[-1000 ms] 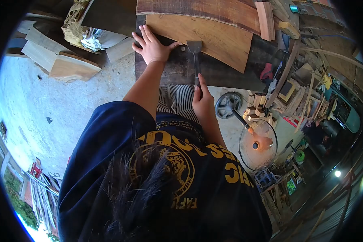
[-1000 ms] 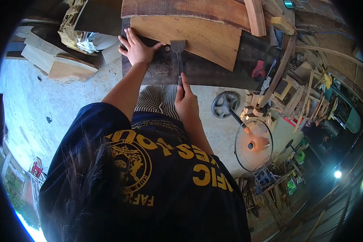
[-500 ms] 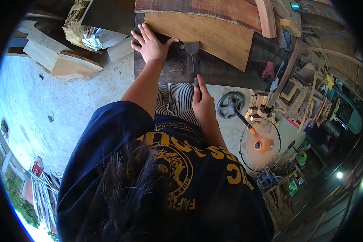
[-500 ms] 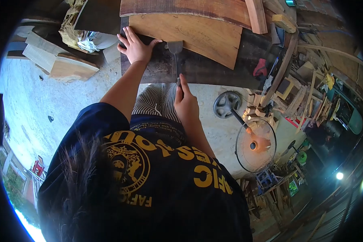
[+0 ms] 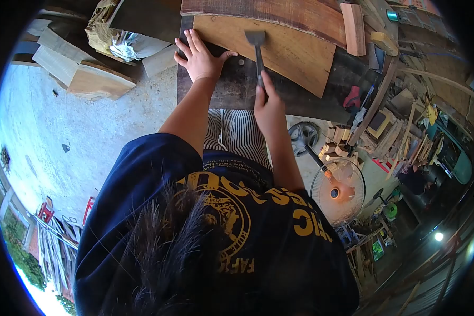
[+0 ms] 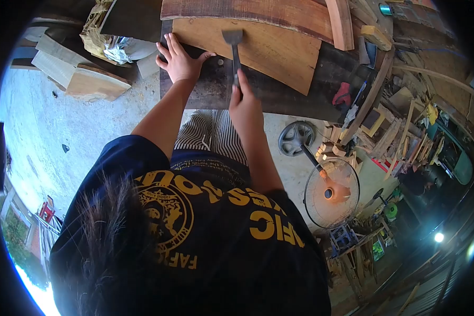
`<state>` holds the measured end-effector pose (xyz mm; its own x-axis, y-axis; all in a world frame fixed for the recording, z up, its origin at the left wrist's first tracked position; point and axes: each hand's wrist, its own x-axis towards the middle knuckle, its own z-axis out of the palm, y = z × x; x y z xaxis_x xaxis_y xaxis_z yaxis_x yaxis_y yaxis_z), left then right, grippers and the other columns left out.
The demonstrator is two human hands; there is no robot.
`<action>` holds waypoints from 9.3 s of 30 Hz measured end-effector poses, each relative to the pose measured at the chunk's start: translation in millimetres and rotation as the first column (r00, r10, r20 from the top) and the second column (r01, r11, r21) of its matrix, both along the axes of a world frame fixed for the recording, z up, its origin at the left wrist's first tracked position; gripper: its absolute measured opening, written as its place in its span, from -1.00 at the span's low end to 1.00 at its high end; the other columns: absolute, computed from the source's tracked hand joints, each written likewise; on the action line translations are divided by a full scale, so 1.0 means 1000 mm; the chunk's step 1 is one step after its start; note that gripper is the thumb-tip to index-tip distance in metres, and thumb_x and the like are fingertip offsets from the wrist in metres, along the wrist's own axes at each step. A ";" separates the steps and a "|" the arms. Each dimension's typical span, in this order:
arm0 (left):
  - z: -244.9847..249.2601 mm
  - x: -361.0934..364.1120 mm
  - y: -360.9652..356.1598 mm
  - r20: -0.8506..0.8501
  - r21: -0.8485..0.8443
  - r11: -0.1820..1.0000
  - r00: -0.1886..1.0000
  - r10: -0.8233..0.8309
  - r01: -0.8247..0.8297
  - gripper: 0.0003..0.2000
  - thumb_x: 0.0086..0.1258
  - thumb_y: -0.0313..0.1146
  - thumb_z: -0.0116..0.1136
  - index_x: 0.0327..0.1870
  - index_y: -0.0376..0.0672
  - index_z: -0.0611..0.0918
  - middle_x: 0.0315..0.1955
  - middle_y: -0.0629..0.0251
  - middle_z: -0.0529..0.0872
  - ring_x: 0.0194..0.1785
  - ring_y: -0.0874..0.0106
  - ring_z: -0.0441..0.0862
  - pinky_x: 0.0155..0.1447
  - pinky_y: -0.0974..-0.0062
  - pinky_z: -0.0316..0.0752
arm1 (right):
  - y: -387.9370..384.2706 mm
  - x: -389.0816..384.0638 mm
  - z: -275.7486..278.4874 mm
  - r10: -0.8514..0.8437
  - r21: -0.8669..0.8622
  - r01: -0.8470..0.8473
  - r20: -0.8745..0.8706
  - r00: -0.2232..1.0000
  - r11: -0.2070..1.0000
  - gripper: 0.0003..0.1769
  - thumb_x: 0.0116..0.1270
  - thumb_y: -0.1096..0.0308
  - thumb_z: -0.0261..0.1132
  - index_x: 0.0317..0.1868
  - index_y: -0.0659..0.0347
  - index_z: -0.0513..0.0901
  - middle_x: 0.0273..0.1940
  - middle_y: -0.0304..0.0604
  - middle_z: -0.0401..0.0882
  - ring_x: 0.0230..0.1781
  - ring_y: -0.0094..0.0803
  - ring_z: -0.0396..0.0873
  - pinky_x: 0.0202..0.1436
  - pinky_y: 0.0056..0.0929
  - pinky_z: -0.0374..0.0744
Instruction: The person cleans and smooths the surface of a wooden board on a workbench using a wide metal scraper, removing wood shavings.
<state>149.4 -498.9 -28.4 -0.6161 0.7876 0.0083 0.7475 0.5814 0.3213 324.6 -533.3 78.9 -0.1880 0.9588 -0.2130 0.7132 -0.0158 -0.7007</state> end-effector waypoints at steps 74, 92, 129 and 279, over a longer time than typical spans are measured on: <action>-0.015 -0.001 0.002 0.098 0.138 0.982 0.988 0.117 -0.130 0.02 -0.02 0.17 0.38 0.41 -0.26 0.20 0.47 0.08 0.14 0.58 0.10 -0.11 0.50 -0.10 -0.19 | 0.018 -0.056 0.006 0.266 -0.192 -0.245 0.090 0.960 0.950 -0.51 0.46 0.17 0.05 0.37 -0.05 0.38 -0.24 0.24 0.66 -0.19 0.17 0.64 -0.17 0.05 0.60; -0.027 -0.002 0.002 0.058 0.123 0.988 0.994 0.090 -0.097 -0.36 0.29 -0.15 0.08 0.37 -0.25 0.28 0.44 0.12 0.22 0.57 0.08 -0.08 0.48 -0.14 -0.21 | 0.019 -0.083 0.005 0.237 -0.223 -0.201 0.145 0.961 0.954 -0.48 0.46 0.14 0.01 0.40 -0.09 0.34 -0.24 0.21 0.69 -0.20 0.16 0.67 -0.15 0.03 0.62; 0.001 -0.001 0.001 0.095 0.010 0.998 0.994 0.053 -0.054 0.32 -0.26 0.58 0.19 0.45 -0.34 0.15 0.50 0.09 0.10 0.59 0.07 -0.20 0.50 -0.14 -0.23 | 0.122 0.124 0.013 0.235 -0.056 -0.235 0.443 0.865 0.970 -0.39 0.32 -0.19 0.24 0.07 0.19 0.60 -0.18 0.16 0.68 -0.08 0.09 0.65 -0.07 -0.14 0.59; 0.052 0.101 0.153 0.447 0.484 0.782 0.658 -0.606 0.392 -0.72 0.11 -0.09 -0.01 -0.35 -0.06 0.63 -0.55 0.27 0.65 -0.38 0.21 0.64 -0.31 0.28 0.53 | 0.265 0.043 0.033 0.776 -0.515 -0.581 0.414 0.476 0.630 -0.58 0.35 0.00 0.19 -0.05 0.20 0.52 -0.32 0.16 0.66 -0.27 0.20 0.62 -0.24 0.11 0.57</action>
